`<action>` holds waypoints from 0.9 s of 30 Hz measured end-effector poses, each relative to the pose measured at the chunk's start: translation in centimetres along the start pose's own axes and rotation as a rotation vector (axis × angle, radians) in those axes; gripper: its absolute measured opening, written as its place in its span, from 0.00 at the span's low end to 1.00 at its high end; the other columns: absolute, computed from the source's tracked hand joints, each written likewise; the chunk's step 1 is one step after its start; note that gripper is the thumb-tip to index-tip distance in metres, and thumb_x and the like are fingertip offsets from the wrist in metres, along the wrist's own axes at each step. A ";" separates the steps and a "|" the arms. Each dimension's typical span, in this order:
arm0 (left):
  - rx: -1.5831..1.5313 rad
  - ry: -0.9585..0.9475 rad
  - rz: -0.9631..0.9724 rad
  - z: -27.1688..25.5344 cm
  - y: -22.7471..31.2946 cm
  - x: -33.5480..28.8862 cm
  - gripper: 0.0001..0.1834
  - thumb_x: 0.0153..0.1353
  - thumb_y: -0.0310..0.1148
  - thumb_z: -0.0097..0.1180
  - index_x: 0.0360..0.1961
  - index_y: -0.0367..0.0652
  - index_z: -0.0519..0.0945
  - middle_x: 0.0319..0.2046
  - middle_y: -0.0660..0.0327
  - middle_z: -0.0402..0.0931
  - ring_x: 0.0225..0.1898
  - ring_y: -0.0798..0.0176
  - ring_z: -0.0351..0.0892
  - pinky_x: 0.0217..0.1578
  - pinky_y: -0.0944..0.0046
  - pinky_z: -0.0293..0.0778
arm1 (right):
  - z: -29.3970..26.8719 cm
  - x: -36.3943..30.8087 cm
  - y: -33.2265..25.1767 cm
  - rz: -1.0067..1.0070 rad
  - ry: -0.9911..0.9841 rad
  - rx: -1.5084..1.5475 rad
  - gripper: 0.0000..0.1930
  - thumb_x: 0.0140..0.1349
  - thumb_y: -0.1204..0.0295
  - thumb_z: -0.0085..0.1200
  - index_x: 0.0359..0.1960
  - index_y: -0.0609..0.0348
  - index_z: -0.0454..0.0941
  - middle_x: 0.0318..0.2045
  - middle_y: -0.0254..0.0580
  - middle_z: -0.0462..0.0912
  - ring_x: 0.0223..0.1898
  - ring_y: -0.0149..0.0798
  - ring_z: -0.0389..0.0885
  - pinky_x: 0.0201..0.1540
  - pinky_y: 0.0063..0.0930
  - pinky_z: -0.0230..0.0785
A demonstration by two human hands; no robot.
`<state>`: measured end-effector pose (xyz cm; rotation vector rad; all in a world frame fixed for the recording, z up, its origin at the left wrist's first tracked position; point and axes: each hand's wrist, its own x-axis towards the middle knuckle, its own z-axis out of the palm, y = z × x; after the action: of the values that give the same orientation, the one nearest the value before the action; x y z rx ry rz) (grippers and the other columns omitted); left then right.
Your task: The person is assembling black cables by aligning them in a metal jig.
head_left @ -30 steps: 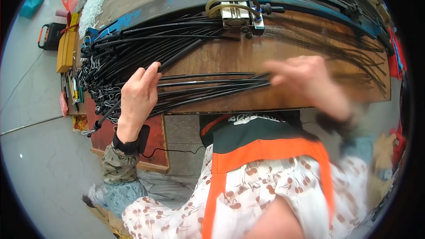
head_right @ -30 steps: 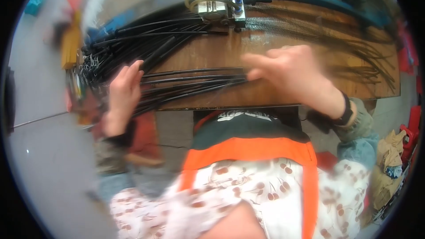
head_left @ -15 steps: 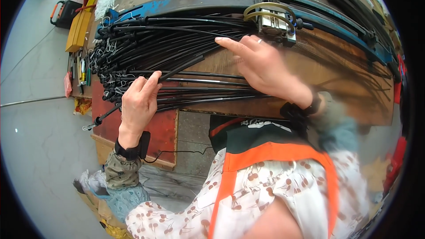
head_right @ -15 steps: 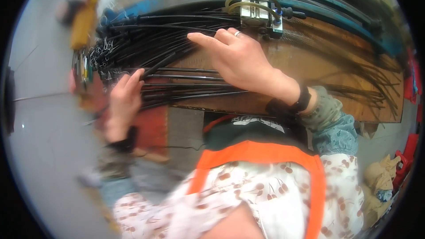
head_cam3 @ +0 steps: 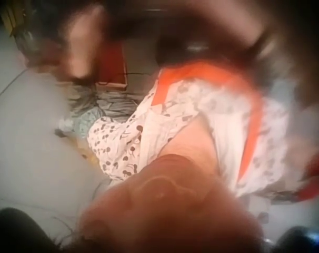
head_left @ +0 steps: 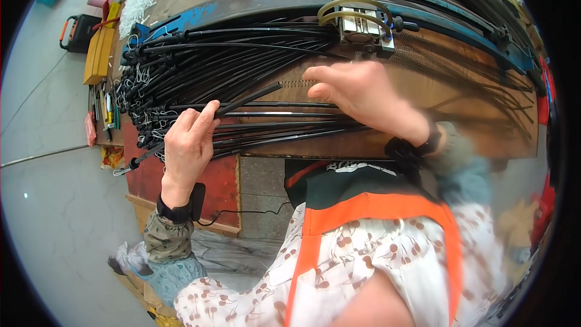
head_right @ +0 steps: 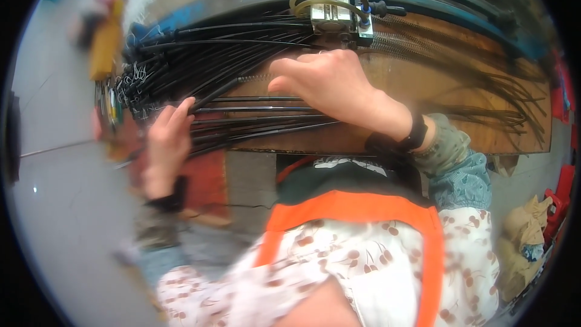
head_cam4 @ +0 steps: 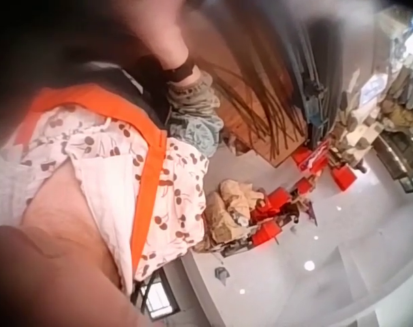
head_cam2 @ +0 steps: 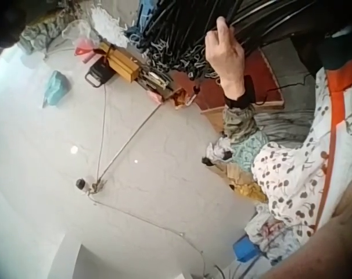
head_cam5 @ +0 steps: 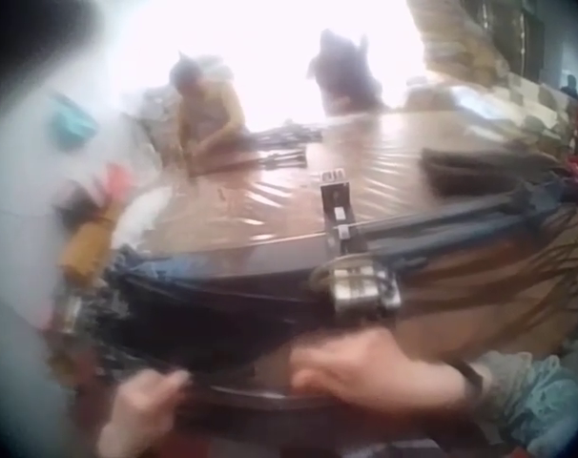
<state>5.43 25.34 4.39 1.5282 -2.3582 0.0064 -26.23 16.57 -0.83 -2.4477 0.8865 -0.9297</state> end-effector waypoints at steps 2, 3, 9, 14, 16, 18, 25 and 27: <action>0.010 -0.005 0.004 -0.2 0.4 0.1 0.21 0.58 0.21 0.63 0.54 0.45 0.80 0.25 0.60 0.69 0.27 0.58 0.73 0.28 0.59 0.71 | -0.7 0.2 0.1 -0.081 0.057 -0.133 0.17 0.57 0.59 0.65 0.48 0.45 0.83 0.22 0.36 0.77 0.23 0.41 0.79 0.24 0.33 0.71; 0.023 -0.020 0.000 -0.4 0.5 0.2 0.21 0.58 0.21 0.63 0.54 0.44 0.81 0.25 0.60 0.69 0.27 0.58 0.73 0.28 0.58 0.71 | -1.1 0.4 0.1 -0.165 0.113 -0.268 0.19 0.55 0.58 0.66 0.49 0.41 0.83 0.19 0.32 0.73 0.21 0.37 0.77 0.23 0.30 0.70; 0.009 -0.122 0.109 0.3 3.8 4.7 0.23 0.56 0.19 0.60 0.54 0.43 0.79 0.28 0.55 0.69 0.29 0.51 0.72 0.30 0.54 0.69 | -4.4 0.2 2.0 -0.367 0.183 -0.327 0.21 0.52 0.57 0.66 0.50 0.38 0.84 0.20 0.25 0.68 0.22 0.28 0.73 0.22 0.25 0.67; 0.083 -0.108 0.204 1.2 8.0 9.8 0.24 0.59 0.17 0.55 0.59 0.40 0.75 0.33 0.49 0.70 0.34 0.44 0.72 0.35 0.50 0.69 | -6.8 -2.8 6.4 -0.546 0.476 -0.106 0.17 0.61 0.67 0.64 0.52 0.52 0.83 0.26 0.29 0.74 0.24 0.30 0.73 0.25 0.25 0.73; 0.144 0.009 0.246 -0.3 7.4 11.7 0.23 0.62 0.18 0.53 0.60 0.38 0.73 0.35 0.47 0.70 0.36 0.42 0.72 0.37 0.49 0.70 | -7.6 -6.7 10.6 -0.110 0.610 -0.062 0.10 0.61 0.69 0.64 0.44 0.53 0.84 0.31 0.37 0.84 0.22 0.37 0.80 0.25 0.27 0.74; 0.162 -0.053 0.255 0.0 8.0 13.7 0.22 0.63 0.18 0.53 0.59 0.37 0.74 0.34 0.48 0.70 0.35 0.43 0.73 0.36 0.50 0.70 | -9.1 -8.3 11.1 0.190 0.595 -0.060 0.10 0.60 0.67 0.65 0.41 0.53 0.82 0.29 0.44 0.86 0.24 0.44 0.84 0.26 0.29 0.76; 0.223 -0.029 0.409 1.7 10.9 21.2 0.23 0.61 0.17 0.54 0.58 0.41 0.76 0.32 0.51 0.70 0.32 0.46 0.73 0.33 0.51 0.70 | -16.9 -12.6 16.5 0.465 0.196 -0.393 0.24 0.61 0.57 0.62 0.58 0.46 0.76 0.33 0.39 0.88 0.25 0.40 0.85 0.31 0.32 0.80; 0.211 -0.065 0.485 3.6 11.4 22.9 0.23 0.61 0.19 0.56 0.58 0.43 0.77 0.30 0.53 0.70 0.33 0.48 0.73 0.33 0.52 0.70 | -16.8 -12.9 16.3 0.502 0.261 -0.332 0.27 0.62 0.52 0.60 0.62 0.41 0.71 0.30 0.43 0.86 0.33 0.51 0.86 0.36 0.43 0.79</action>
<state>-14.14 9.18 9.27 1.0081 -2.7949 0.3326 -52.28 11.35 -3.48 -2.1998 1.7689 -0.9790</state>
